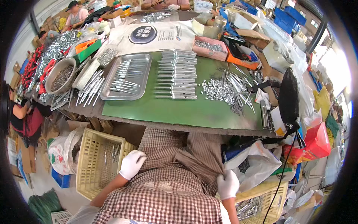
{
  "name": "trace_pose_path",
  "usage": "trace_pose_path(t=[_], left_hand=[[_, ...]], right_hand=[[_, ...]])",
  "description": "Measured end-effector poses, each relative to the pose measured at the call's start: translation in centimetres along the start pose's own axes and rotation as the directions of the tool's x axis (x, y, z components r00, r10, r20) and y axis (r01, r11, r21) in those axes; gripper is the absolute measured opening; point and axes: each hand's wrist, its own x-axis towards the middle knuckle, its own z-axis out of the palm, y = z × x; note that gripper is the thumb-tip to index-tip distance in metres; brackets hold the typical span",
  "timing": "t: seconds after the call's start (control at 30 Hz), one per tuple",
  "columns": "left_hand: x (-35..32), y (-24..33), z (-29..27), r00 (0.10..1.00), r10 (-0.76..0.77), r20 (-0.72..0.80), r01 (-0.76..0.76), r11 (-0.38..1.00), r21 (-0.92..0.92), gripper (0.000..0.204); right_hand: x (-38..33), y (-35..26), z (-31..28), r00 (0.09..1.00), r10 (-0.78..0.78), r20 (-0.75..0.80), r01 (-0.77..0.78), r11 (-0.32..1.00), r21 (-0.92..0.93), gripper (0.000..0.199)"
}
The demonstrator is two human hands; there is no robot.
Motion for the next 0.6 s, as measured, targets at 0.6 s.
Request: trace_pose_path(t=[0.6], left_hand=[[7.9, 5.2, 3.0, 0.894, 0.311, 0.321, -0.310, 0.949, -0.056, 0.015]], right_hand=[[-3.1, 19.2, -9.5, 0.571, 0.629, -0.528, -0.676, 0.725, 0.131, 0.020]])
